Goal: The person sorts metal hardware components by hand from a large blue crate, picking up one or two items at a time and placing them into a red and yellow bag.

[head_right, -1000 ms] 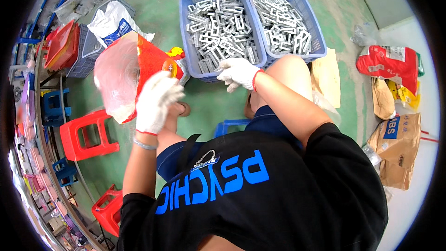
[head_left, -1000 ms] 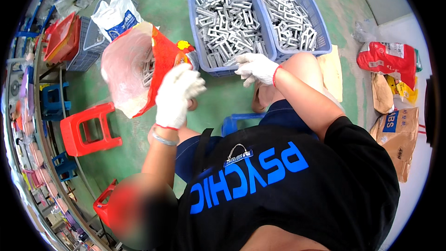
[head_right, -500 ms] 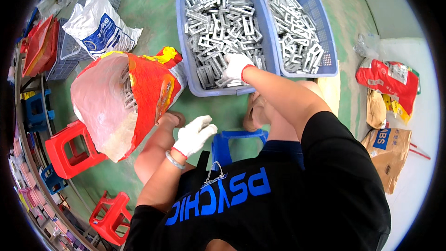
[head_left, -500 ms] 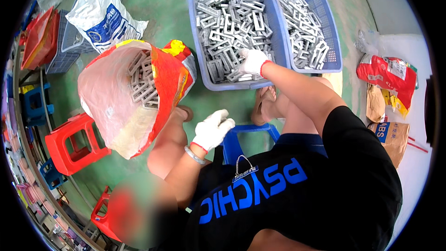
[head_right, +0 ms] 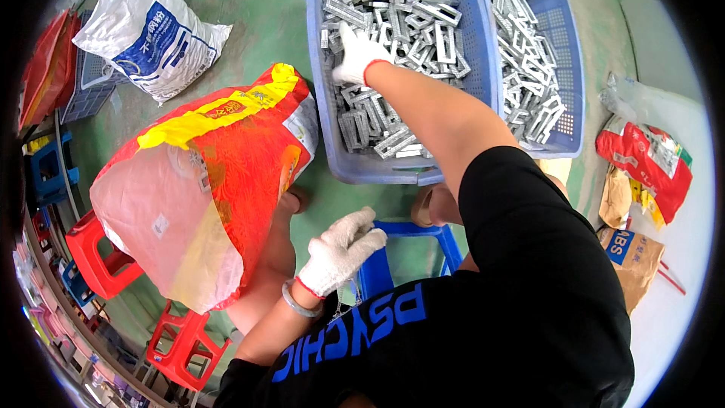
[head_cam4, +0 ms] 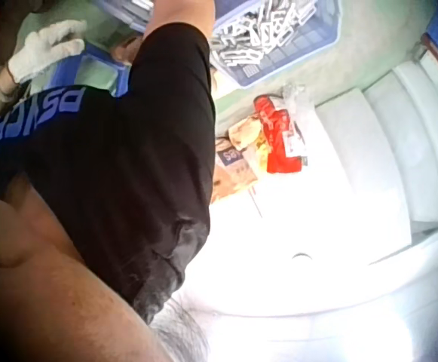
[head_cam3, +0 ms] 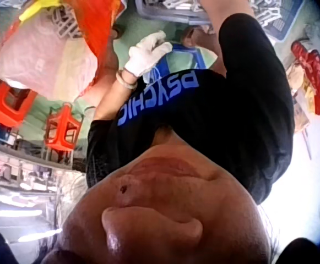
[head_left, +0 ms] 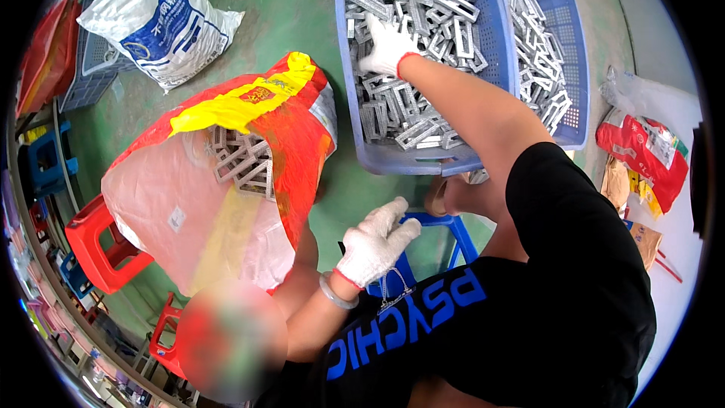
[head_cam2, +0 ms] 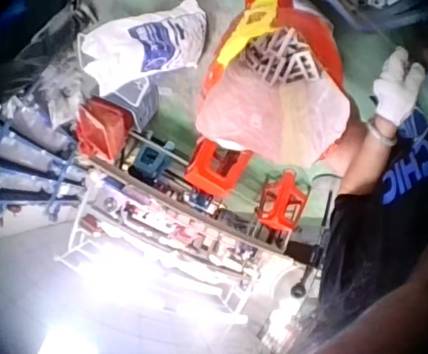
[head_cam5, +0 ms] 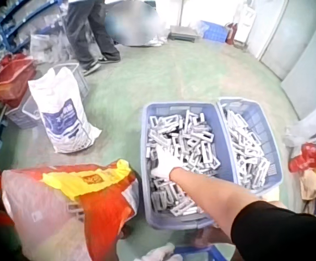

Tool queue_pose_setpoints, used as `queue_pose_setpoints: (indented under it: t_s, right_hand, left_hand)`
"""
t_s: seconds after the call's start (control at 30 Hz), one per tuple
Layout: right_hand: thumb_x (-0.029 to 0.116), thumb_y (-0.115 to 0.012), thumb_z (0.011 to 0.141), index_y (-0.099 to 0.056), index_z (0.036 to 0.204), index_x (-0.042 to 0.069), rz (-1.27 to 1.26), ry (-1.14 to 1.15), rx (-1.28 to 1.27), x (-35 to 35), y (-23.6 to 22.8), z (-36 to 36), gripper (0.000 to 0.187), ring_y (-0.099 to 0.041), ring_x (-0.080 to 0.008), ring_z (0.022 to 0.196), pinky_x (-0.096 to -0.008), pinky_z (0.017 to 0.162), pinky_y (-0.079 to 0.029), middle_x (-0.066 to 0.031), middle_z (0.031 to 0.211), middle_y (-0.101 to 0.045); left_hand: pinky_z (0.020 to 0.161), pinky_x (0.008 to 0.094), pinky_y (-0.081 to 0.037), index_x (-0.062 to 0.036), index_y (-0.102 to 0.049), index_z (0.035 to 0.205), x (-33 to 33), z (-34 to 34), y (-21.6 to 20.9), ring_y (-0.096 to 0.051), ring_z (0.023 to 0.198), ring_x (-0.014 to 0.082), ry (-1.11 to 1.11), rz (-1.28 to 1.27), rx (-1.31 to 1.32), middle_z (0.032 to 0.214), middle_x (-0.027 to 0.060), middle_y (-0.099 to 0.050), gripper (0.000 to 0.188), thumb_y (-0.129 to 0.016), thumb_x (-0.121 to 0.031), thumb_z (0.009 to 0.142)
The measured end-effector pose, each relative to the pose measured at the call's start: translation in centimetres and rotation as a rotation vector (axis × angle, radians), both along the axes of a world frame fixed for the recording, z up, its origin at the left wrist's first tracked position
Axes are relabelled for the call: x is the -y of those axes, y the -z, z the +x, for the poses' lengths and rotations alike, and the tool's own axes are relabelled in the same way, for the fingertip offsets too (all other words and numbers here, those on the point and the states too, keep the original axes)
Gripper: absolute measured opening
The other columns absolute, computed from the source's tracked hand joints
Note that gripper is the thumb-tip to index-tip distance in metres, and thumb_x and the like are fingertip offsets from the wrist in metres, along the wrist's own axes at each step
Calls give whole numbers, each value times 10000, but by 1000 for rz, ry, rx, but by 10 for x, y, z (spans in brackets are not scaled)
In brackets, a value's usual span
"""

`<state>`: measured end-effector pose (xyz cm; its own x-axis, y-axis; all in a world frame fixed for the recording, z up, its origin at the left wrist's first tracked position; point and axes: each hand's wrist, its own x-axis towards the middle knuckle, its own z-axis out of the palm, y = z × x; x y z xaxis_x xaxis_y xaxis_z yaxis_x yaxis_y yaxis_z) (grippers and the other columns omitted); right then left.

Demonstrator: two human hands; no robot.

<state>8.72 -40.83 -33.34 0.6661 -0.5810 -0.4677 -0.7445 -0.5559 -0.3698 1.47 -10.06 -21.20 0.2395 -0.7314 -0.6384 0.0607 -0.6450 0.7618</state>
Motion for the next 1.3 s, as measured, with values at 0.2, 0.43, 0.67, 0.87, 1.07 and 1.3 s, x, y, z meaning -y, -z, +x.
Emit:
queue_pose_setpoints:
  t_s: [0.2,0.43,0.67,0.87,1.07,1.3]
  right_hand:
    - [176,-565,789,-155,1567,214,82,66,-16,5,20,39,881,-490,-467,1277,-460,1051,-442,-330,1497,-280]
    - [198,-576,795,-303,1518,234,64,17,-39,12,24,42,775,-501,-487,1253,-458,1040,-460,-342,1488,-262]
    - [216,-577,816,-470,1408,158,-161,-233,48,25,35,36,604,-583,-392,1181,-468,978,-496,-187,1452,-417]
    - [202,-589,803,-512,1332,92,-130,-326,-24,38,36,48,546,-593,-397,1162,-460,964,-504,-225,1403,-455]
    - [153,-586,809,-571,1262,98,-203,-259,-8,26,28,44,457,-594,-385,1161,-482,951,-506,-224,1336,-501]
    - [160,-603,805,-618,1206,100,-178,-226,89,26,39,40,405,-602,-385,1141,-460,956,-507,-209,1299,-540]
  left_hand:
    - [590,263,-370,-35,-484,871,14,7,-13,-378,663,74,-6,-13,-116,733,-3,-398,242,-667,-192,892]
    - [567,250,-316,-55,-421,810,10,-1,-2,-314,658,55,-37,-16,-213,725,-37,-311,263,-636,-170,907]
    - [573,246,-314,-60,-418,802,20,10,-13,-310,668,52,-13,18,-283,726,-39,-306,264,-632,-168,915]
    - [581,244,-327,-60,-427,809,14,6,-8,-321,675,46,-23,11,-293,734,-49,-326,263,-637,-172,920]
    - [623,270,-433,-11,-575,1004,14,9,-6,-443,644,94,-1,39,-308,706,22,-480,287,-687,-252,893]
    - [611,228,-359,-41,-490,845,15,4,-8,-358,693,42,-43,13,-298,757,-42,-392,226,-651,-183,917]
